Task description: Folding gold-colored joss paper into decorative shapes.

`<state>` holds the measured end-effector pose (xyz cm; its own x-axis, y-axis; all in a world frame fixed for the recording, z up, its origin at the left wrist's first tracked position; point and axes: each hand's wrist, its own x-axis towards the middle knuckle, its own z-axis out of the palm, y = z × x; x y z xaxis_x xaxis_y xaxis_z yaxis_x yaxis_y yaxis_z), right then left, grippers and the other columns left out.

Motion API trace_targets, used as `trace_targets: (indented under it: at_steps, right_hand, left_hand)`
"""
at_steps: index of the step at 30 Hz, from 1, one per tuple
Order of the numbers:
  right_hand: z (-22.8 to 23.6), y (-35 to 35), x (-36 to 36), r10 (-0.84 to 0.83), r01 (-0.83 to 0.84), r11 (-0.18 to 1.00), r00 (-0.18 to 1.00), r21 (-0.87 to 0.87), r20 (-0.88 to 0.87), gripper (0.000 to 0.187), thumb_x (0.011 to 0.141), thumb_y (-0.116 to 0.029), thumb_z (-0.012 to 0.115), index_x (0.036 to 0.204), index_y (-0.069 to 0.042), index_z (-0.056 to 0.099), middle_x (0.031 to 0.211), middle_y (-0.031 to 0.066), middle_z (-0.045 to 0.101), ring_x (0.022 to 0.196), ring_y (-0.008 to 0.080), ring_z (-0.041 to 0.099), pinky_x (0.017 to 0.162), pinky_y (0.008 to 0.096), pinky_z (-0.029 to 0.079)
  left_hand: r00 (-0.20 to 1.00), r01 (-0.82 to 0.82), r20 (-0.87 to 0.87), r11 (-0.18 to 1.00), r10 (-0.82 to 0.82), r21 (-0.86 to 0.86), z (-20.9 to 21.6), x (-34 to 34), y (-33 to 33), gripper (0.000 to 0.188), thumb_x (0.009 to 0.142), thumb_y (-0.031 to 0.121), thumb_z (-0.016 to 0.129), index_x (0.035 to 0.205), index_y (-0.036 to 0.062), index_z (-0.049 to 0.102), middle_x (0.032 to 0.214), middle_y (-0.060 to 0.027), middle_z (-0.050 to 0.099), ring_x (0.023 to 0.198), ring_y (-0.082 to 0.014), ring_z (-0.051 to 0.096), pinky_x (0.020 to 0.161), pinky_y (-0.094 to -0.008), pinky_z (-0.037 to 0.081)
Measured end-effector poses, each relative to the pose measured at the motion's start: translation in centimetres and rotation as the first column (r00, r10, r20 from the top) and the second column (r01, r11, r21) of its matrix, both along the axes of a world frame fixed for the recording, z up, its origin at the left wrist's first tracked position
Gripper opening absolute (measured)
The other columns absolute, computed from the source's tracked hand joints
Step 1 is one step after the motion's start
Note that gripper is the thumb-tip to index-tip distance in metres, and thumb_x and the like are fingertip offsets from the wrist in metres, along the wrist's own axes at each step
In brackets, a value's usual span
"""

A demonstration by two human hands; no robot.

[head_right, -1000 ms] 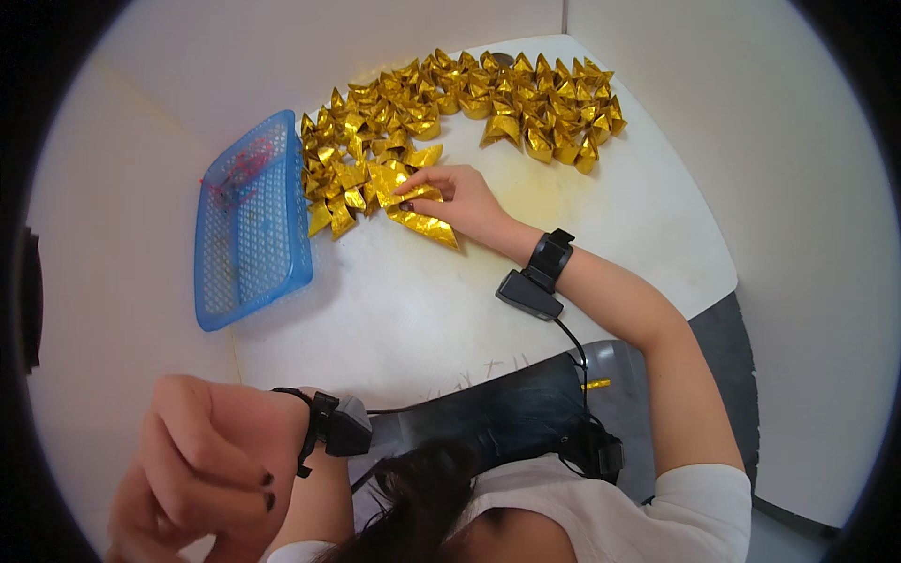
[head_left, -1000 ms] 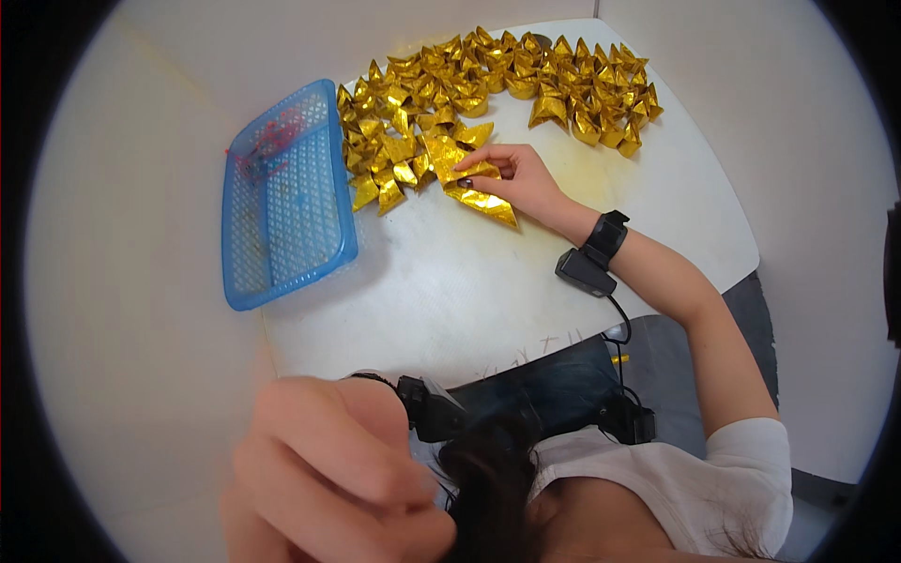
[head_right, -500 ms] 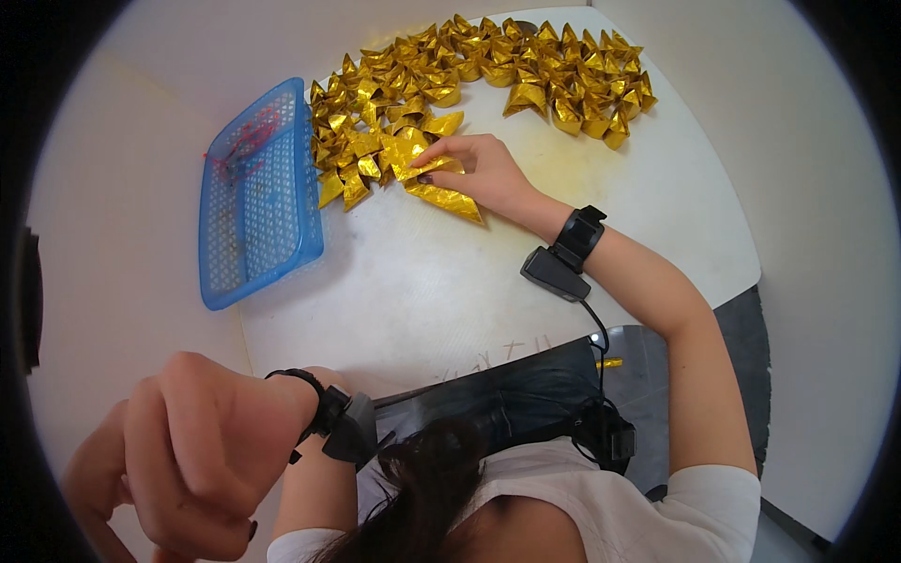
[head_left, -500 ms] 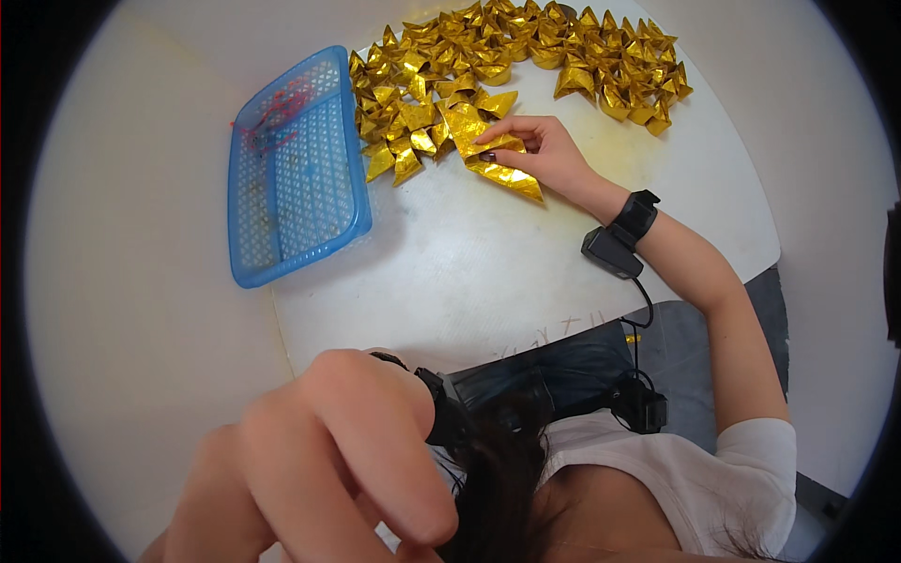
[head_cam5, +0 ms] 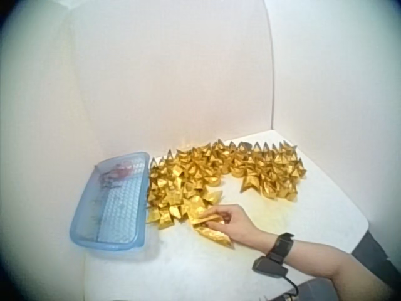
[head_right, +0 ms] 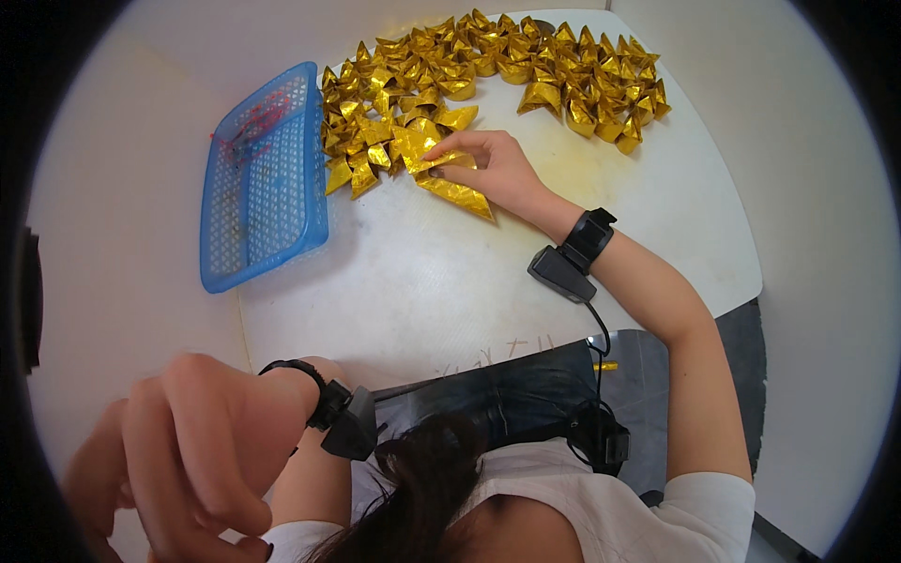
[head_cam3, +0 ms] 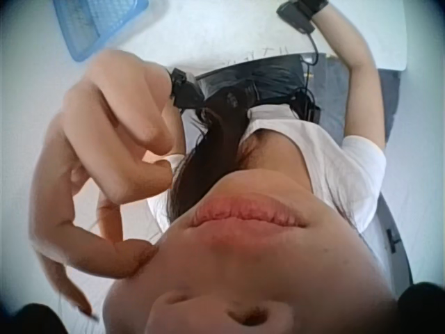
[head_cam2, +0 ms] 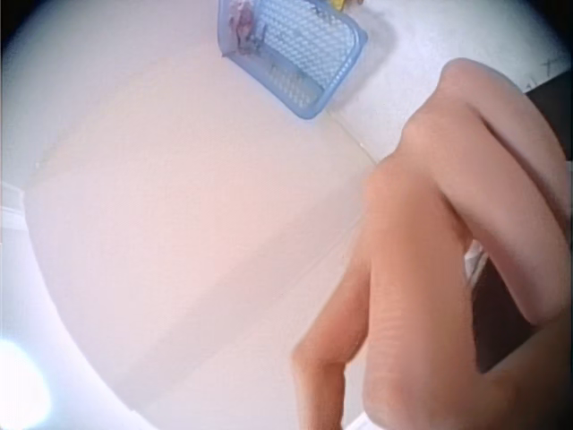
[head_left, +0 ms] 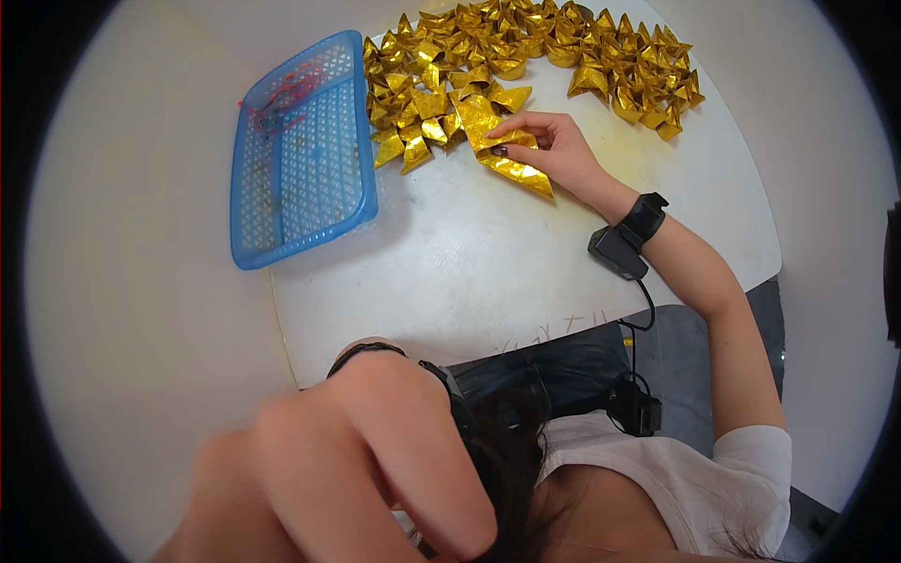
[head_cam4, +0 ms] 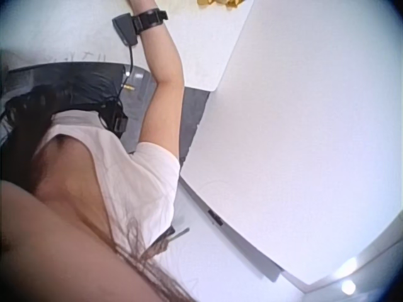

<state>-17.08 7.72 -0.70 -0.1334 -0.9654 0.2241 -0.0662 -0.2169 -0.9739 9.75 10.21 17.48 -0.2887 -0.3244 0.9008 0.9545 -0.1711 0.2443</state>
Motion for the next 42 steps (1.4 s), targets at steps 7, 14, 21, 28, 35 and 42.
trace_targets:
  at_steps: [7, 14, 21, 28, 35, 42]
  right_hand:
    - [-0.9, -0.1, -0.5, -0.026, 0.026, 1.0, 1.0, 0.01, -0.005, 0.022, 0.078, -0.003, 0.066, 0.1, -0.002, 0.067, 0.093, 0.0032, 0.066, 0.078, 0.0048, 0.057, 0.068, 0.0193, 0.044]
    - [-0.9, -0.3, -0.1, -0.052, 0.053, 0.999, 0.998, 0.014, -0.018, 0.021, 0.077, -0.004, 0.066, 0.098, -0.005, 0.069, 0.083, -0.0025, 0.065, 0.061, -0.0008, 0.044, 0.053, 0.0163, 0.033]
    - [-1.0, -0.2, -0.4, -0.041, 0.041, 0.999, 0.999, 0.01, -0.016, 0.022, 0.077, -0.004, 0.067, 0.099, -0.005, 0.068, 0.087, -0.0015, 0.066, 0.067, -0.0006, 0.048, 0.058, 0.0164, 0.037]
    - [-0.9, -0.2, -0.2, -0.043, 0.043, 0.999, 0.999, -0.015, 0.002, 0.022, 0.077, -0.004, 0.066, 0.099, -0.005, 0.069, 0.086, -0.0027, 0.065, 0.064, -0.0005, 0.045, 0.055, 0.0168, 0.034]
    - [-1.1, -0.3, -0.4, -0.044, 0.044, 0.999, 0.999, 0.006, -0.021, 0.022, 0.076, -0.005, 0.067, 0.098, -0.005, 0.069, 0.085, -0.0034, 0.064, 0.062, -0.0004, 0.042, 0.054, 0.0171, 0.032]
    - [-1.1, -0.2, -0.4, -0.049, 0.052, 0.997, 0.997, 0.049, -0.053, 0.022, 0.076, -0.006, 0.067, 0.098, -0.005, 0.069, 0.085, -0.0029, 0.064, 0.062, 0.0001, 0.042, 0.054, 0.0173, 0.032]
  left_hand:
    - [0.989, -0.129, 0.063, 0.989, 0.134, -0.075, 0.1, -1.5, 0.4, 0.004, 0.083, 0.001, 0.058, 0.086, 0.0021, 0.061, 0.088, -0.0087, 0.062, 0.053, -0.0169, 0.056, 0.048, -0.0232, 0.047]
    - [0.983, -0.086, 0.153, 0.992, 0.099, -0.092, 0.7, -0.1, 0.4, 0.004, 0.082, 0.001, 0.059, 0.085, 0.0023, 0.061, 0.086, -0.0089, 0.062, 0.053, -0.0178, 0.057, 0.047, -0.0238, 0.047]
    - [0.969, -0.022, 0.241, 0.994, 0.047, -0.104, 1.0, -0.4, 0.4, 0.003, 0.081, 0.001, 0.059, 0.084, 0.0025, 0.06, 0.085, -0.0091, 0.061, 0.052, -0.0187, 0.057, 0.047, -0.0245, 0.048]
    - [0.942, 0.035, 0.336, 0.993, 0.003, -0.108, 1.5, 0.2, -0.4, 0.003, 0.08, 0.001, 0.06, 0.083, 0.0026, 0.06, 0.083, -0.0093, 0.061, 0.051, -0.0196, 0.057, 0.046, -0.0252, 0.049]
    - [0.973, -0.031, 0.227, 0.999, 0.034, -0.02, 1.5, -0.6, 0.6, 0.002, 0.08, 0.003, 0.059, 0.078, 0.0037, 0.058, 0.077, -0.0108, 0.062, 0.053, -0.0226, 0.059, 0.046, -0.0277, 0.051]
    - [0.943, -0.019, 0.331, 0.998, 0.036, -0.055, 1.7, -0.6, 0.4, 0.008, 0.085, 0.008, 0.057, 0.077, 0.0056, 0.057, 0.066, -0.0108, 0.06, 0.051, -0.0213, 0.058, 0.043, -0.0257, 0.048]
